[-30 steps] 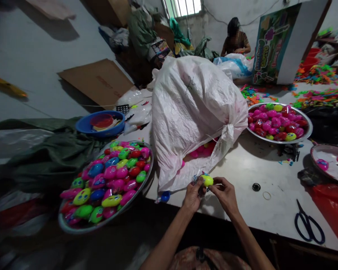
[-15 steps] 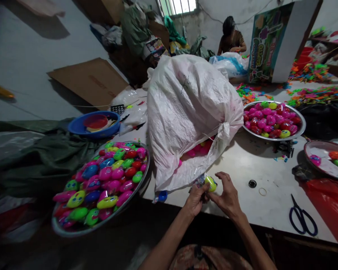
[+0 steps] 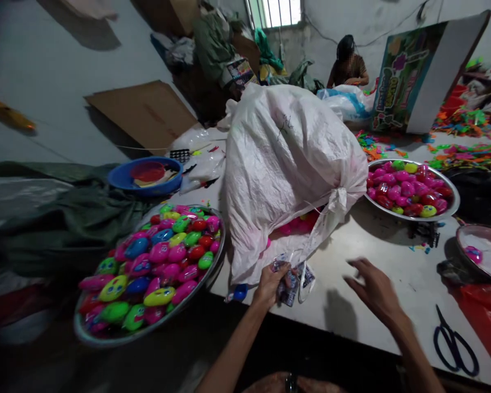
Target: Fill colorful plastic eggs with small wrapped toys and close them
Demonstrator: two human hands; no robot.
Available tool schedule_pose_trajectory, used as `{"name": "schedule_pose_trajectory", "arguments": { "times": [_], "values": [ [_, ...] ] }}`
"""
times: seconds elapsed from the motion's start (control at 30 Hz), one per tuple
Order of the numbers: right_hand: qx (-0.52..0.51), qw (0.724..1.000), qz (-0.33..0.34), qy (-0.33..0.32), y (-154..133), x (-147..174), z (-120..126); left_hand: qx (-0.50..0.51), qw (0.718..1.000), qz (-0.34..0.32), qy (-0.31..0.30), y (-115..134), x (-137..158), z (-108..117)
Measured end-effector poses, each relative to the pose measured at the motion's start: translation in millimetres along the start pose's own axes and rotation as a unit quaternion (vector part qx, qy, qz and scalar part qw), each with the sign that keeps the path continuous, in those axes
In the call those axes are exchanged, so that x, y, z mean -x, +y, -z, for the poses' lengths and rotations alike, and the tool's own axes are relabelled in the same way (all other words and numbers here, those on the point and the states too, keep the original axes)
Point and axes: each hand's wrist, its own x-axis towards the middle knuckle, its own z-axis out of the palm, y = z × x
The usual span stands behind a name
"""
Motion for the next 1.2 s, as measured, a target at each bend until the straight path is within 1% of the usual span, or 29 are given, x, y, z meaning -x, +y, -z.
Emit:
{"name": "schedule_pose_trajectory", "arguments": {
  "times": [0.03,0.07,0.1,0.13,0.17,0.2,0.27,0.37,0.4,0.43,0.47,0.5,0.53,0.57,0.6,0.63,0.67,0.7,0.77,0.83,0.9,0.93,1.0,1.03,1.1,1.13,1.2],
  "values": [
    [0.006,1.000,0.014,0.022,-24.6,-44.2,-9.6,-0.012,1.000,-0.012,0.012,0.7,-1.2,4.1],
    [0.033,0.999,0.018,0.037,-47.5,-84.9,-20.5,-0.019,0.999,-0.019,0.028,1.4,-1.6,7.9],
    [0.055,0.997,0.043,0.026,-66.8,-119.6,-32.0,-0.021,0.998,-0.022,0.047,2.1,-1.6,11.6],
    [0.062,0.996,0.055,0.028,-81.1,-146.5,-43.1,-0.017,0.997,-0.023,0.067,2.7,-1.1,15.5],
    [0.067,0.995,0.067,0.025,-90.2,-165.4,-53.1,-0.011,0.996,-0.023,0.082,3.3,-0.4,19.6],
    [0.063,0.995,0.076,0.022,-94.3,-177.1,-61.2,-0.003,0.995,-0.025,0.094,3.8,0.4,23.8],
    [0.049,0.996,0.077,0.023,-92.0,-185.0,-70.4,0.014,0.995,-0.033,0.098,4.5,1.8,32.1],
    [0.032,0.997,0.058,0.027,-81.8,-176.5,-68.1,0.009,0.995,-0.038,0.095,4.8,2.7,39.9],
    [-0.005,0.998,0.048,0.029,-80.2,-170.0,-64.9,0.000,0.994,-0.037,0.098,4.7,2.6,40.2],
    [-0.075,0.996,0.034,0.025,-80.0,-161.5,-61.6,-0.012,0.994,-0.035,0.101,4.5,2.5,39.2],
    [-0.179,0.984,0.015,0.012,-80.8,-150.8,-58.6,-0.024,0.994,-0.034,0.104,4.1,2.3,36.8],
    [-0.306,0.952,-0.009,-0.007,-82.4,-138.3,-56.2,-0.034,0.993,-0.032,0.105,3.7,2.1,33.4],
    [-0.438,0.898,-0.037,-0.029,-84.4,-124.7,-54.6,-0.042,0.993,-0.029,0.103,3.1,1.9,29.1],
    [-0.550,0.831,-0.065,-0.052,-86.5,-110.9,-53.9,-0.049,0.994,-0.025,0.097,2.4,1.7,24.3],
    [-0.628,0.769,-0.086,-0.078,-88.3,-97.8,-54.0,-0.054,0.995,-0.022,0.086,1.6,1.5,19.3],
    [-0.681,0.718,-0.103,-0.101,-89.7,-86.2,-54.6,-0.060,0.995,-0.020,0.072,0.7,1.2,14.5],
    [-0.712,0.682,-0.118,-0.117,-90.7,-76.8,-55.6,-0.069,0.996,-0.021,0.052,-0.1,1.0,10.0],
    [-0.731,0.658,-0.132,-0.124,-91.2,-69.8,-56.8,-0.080,0.996,-0.024,0.031,-0.8,0.9,6.2],
    [-0.749,0.634,-0.162,-0.107,-91.3,-62.0,-59.0,-0.096,0.995,-0.029,0.005,-1.9,1.1,0.5],
    [-0.761,0.618,-0.185,-0.077,-90.7,-58.8,-60.4,-0.081,0.997,-0.018,0.005,-2.4,2.1,-2.9],
    [-0.770,0.604,-0.192,-0.074,-90.0,-55.9,-61.1,-0.045,0.999,-0.004,0.020,-2.5,3.7,-4.8],
    [-0.774,0.600,-0.191,-0.069,-89.6,-53.8,-61.3,-0.029,0.999,-0.002,0.028,-2.4,4.6,-5.3],
    [-0.774,0.602,-0.193,-0.021,-88.5,-48.5,-61.4,-0.018,0.999,-0.006,0.041,-1.8,6.3,-5.5],
    [-0.767,0.610,-0.196,0.013,-87.9,-45.6,-61.1,-0.017,0.999,-0.009,0.044,-1.3,7.1,-5.4],
    [-0.742,0.635,-0.201,0.071,-86.9,-40.2,-59.8,-0.016,0.999,-0.003,0.042,0.1,8.5,-5.1],
    [-0.726,0.652,-0.201,0.088,-86.9,-38.1,-58.7,-0.012,0.999,0.004,0.034,1.0,9.2,-5.3],
    [-0.694,0.687,-0.188,0.100,-88.2,-35.0,-55.8,0.004,1.000,0.018,0.016,3.0,10.7,-6.3]
  ]
}}
